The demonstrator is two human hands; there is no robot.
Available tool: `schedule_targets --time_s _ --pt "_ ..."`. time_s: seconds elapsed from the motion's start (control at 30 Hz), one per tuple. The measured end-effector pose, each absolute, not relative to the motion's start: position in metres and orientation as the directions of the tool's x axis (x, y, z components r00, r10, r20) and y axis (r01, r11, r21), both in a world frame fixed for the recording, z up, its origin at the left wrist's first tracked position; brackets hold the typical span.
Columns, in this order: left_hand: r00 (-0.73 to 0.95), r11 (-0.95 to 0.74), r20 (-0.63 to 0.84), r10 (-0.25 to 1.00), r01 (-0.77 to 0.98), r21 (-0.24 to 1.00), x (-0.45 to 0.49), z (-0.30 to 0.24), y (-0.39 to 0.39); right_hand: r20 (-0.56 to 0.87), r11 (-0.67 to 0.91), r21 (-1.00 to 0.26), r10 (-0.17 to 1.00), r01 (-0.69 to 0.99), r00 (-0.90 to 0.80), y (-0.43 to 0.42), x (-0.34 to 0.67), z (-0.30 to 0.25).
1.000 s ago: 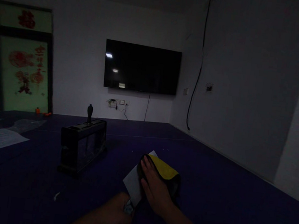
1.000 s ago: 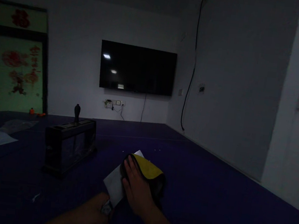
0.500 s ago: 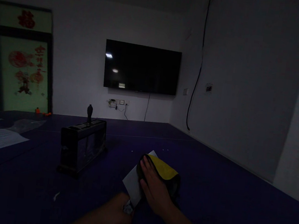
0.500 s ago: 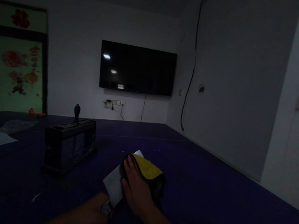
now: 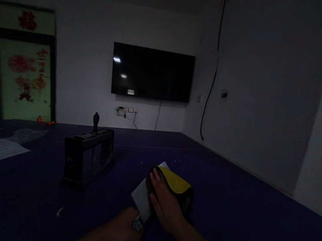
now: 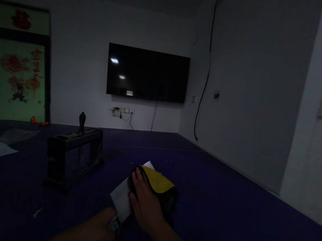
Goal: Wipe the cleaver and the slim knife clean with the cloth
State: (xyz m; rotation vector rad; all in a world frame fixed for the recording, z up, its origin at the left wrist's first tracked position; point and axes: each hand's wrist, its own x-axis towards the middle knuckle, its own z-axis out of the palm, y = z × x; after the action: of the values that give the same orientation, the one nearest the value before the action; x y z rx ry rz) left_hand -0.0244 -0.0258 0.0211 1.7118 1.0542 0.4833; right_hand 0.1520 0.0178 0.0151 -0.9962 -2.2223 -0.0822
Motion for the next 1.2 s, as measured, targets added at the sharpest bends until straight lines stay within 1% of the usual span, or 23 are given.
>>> schedule_targets --time_s 0.1,0.2,0.3,0.37,0.5,0.63,0.9,1.07,1.2 --pt "0.488 -0.086 -0.148 0.86 0.424 0.902 -0.025 0.02 -0.025 0.604 0.711 -0.198 0.63 0.674 -0.487 0.016 0.152 0.015" --pt "0.509 -0.1 -0.135 0.85 0.408 0.907 -0.024 0.017 -0.025 0.606 0.71 -0.192 0.629 0.678 -0.487 0.014 0.151 0.017" --pt "0.465 -0.093 -0.121 0.877 0.412 0.907 -0.024 0.013 -0.025 0.61 0.708 -0.193 0.629 0.679 -0.482 0.015 0.153 0.019" --pt "0.463 -0.102 -0.121 0.878 0.428 0.898 -0.024 0.012 -0.025 0.621 0.703 -0.201 0.63 0.682 -0.467 0.017 0.154 0.019" --pt "0.489 -0.084 -0.174 0.855 0.461 0.883 -0.024 0.015 -0.026 0.666 0.677 -0.221 0.631 0.702 -0.398 0.024 0.157 0.015" --pt "0.488 -0.085 -0.173 0.855 0.46 0.884 -0.023 0.02 -0.028 0.695 0.675 -0.23 0.619 0.701 -0.366 0.028 0.158 0.012" --pt "0.482 -0.098 -0.14 0.865 0.435 0.895 -0.023 0.018 -0.027 0.675 0.685 -0.23 0.624 0.691 -0.394 0.024 0.156 0.015" --pt "0.49 -0.085 -0.171 0.855 0.457 0.885 -0.022 0.023 -0.027 0.647 0.707 -0.225 0.623 0.671 -0.439 0.021 0.154 0.015" --pt "0.465 -0.111 -0.13 0.876 0.455 0.883 -0.022 0.023 -0.03 0.644 0.71 -0.21 0.618 0.672 -0.452 0.021 0.153 0.014"
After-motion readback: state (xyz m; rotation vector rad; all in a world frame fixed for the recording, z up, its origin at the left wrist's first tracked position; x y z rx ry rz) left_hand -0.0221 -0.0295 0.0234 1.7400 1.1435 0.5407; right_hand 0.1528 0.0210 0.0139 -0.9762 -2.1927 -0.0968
